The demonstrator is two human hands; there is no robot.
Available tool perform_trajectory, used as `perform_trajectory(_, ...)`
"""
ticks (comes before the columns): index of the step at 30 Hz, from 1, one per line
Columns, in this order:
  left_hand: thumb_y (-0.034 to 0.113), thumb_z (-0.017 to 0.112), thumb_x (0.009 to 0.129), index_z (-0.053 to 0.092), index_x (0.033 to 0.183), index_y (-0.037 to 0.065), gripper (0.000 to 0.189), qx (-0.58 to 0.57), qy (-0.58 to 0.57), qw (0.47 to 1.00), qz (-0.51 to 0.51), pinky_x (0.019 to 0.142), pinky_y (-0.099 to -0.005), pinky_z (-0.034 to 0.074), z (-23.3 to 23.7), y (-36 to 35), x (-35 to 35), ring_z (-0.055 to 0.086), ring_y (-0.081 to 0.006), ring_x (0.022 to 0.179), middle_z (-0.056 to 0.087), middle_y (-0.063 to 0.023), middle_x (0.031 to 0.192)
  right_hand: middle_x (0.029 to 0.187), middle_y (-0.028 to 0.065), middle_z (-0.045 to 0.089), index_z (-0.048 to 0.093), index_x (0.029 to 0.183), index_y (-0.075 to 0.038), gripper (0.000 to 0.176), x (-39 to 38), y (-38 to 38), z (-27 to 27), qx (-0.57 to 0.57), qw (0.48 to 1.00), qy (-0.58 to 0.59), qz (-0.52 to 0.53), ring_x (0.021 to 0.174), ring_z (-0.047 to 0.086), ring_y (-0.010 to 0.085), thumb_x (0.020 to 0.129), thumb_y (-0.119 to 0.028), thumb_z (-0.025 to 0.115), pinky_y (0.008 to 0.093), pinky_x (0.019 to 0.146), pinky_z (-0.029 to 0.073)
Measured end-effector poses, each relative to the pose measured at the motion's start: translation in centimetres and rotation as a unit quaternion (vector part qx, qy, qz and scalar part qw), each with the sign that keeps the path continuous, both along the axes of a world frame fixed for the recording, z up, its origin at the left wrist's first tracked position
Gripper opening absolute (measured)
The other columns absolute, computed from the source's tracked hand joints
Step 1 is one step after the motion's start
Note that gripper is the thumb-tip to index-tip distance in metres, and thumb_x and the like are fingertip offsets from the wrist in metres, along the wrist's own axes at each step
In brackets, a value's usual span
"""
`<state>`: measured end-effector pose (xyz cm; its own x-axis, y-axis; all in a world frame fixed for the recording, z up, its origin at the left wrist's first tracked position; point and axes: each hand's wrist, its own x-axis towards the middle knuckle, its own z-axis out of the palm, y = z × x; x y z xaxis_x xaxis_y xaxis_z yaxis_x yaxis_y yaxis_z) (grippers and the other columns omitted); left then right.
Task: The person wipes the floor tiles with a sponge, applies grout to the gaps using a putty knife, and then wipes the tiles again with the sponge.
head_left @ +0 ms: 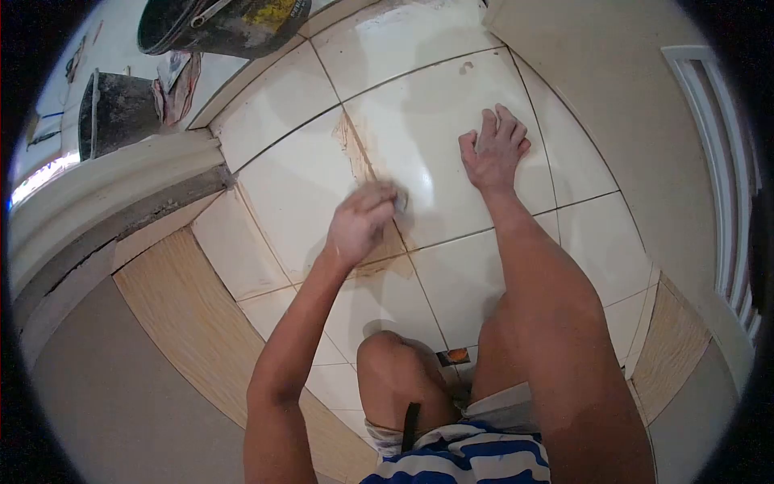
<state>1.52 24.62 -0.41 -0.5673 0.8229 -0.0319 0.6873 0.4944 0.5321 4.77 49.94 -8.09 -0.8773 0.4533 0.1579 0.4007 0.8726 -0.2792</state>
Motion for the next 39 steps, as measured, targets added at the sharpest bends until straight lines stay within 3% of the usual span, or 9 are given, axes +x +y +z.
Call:
perform_trajectory(7,-0.008,0.061,0.078,0.065,0.089,0.001,0.015,0.056,0.014,0.994,0.088,0.083,-0.0343,0.056,-0.9,-1.5,3.3,0.068,-0.0273,0.092,0.069,-0.0082,0.097,0.131,0.0140,0.042,0.053,0.118,-0.006,0.043,0.0,0.1,-0.1,-0.015,1.000,0.010,-0.001,0.117,0.038,0.0325,0.079,-0.024,0.060,0.0508,0.089,0.033)
perform_trajectory(9,-0.005,0.059,0.086,0.063,0.089,0.001,0.008,0.051,-0.257,0.921,0.287,0.074,-0.0276,0.052,0.8,-2.2,3.6,0.065,-0.0145,0.083,0.069,-0.0058,0.091,0.132,0.0141,0.042,0.053,0.118,-0.007,0.043,-0.1,0.2,-0.1,-0.016,1.000,0.012,-0.002,0.117,0.038,0.0326,0.079,-0.024,0.060,0.0509,0.089,0.033)
perform_trajectory(10,-0.002,0.059,0.091,0.059,0.095,0.002,0.006,0.176,-0.378,0.820,0.391,0.073,-0.0243,0.050,-0.2,-2.5,4.0,0.062,-0.0083,0.080,0.069,-0.0063,0.092,0.132,0.0143,0.042,0.053,0.118,-0.007,0.044,0.0,0.1,-0.2,-0.016,1.000,0.011,-0.003,0.117,0.038,0.0328,0.079,-0.024,0.060,0.0510,0.089,0.033)
perform_trajectory(14,-0.003,0.057,0.092,0.051,0.115,-0.001,0.024,0.282,-0.462,0.710,0.451,0.078,-0.0242,0.049,0.2,-2.1,3.3,0.063,-0.0094,0.085,0.069,-0.0070,0.097,0.133,0.0146,0.042,0.053,0.118,-0.007,0.043,0.0,0.1,-0.4,-0.015,1.000,0.012,-0.002,0.117,0.038,0.0333,0.079,-0.024,0.059,0.0513,0.088,0.033)
perform_trajectory(17,-0.003,0.056,0.093,0.052,0.114,-0.003,0.022,0.284,-0.447,0.708,0.467,0.083,-0.0237,0.048,0.1,-1.6,3.4,0.062,-0.0085,0.093,0.069,-0.0085,0.101,0.133,0.0144,0.042,0.053,0.117,-0.007,0.042,0.0,0.1,-0.2,-0.013,1.000,0.022,-0.001,0.117,0.039,0.0336,0.079,-0.023,0.059,0.0513,0.087,0.034)
perform_trajectory(21,-0.004,0.055,0.092,0.057,0.110,-0.002,0.019,0.252,-0.349,0.793,0.431,0.095,-0.0306,0.048,0.2,-0.1,2.5,0.065,-0.0157,0.102,0.069,-0.0111,0.107,0.131,0.0139,0.043,0.054,0.117,-0.006,0.042,0.0,0.1,0.0,-0.019,1.000,0.006,-0.004,0.115,0.039,0.0332,0.078,-0.023,0.059,0.0509,0.087,0.034)
perform_trajectory(23,-0.006,0.058,0.086,0.063,0.102,0.000,0.017,0.140,0.030,0.969,0.202,0.105,-0.0407,0.043,-0.4,0.5,1.0,0.063,-0.0252,0.111,0.067,-0.0130,0.112,0.130,0.0139,0.043,0.054,0.117,-0.006,0.042,0.1,0.1,0.0,-0.015,1.000,-0.002,-0.005,0.114,0.039,0.0329,0.078,-0.023,0.059,0.0507,0.087,0.034)
perform_trajectory(29,-0.001,0.065,0.075,0.064,0.092,0.002,0.018,0.096,0.073,0.991,-0.055,0.110,-0.0490,0.039,-4.1,-2.5,0.0,0.059,-0.0295,0.118,0.066,-0.0125,0.116,0.129,0.0144,0.044,0.054,0.115,-0.007,0.041,0.2,0.3,-0.2,0.012,0.999,0.030,0.006,0.111,0.040,0.0326,0.077,-0.022,0.060,0.0496,0.086,0.034)
perform_trajectory(39,-0.010,0.059,0.069,0.062,0.088,0.003,0.022,0.052,-0.065,0.996,-0.039,0.101,-0.0473,0.047,0.2,-4.3,-2.2,0.064,-0.0301,0.109,0.068,-0.0114,0.111,0.129,0.0149,0.044,0.053,0.115,-0.007,0.041,-0.2,0.2,-0.1,-0.001,1.000,0.025,0.001,0.112,0.040,0.0333,0.078,-0.023,0.059,0.0501,0.086,0.034)
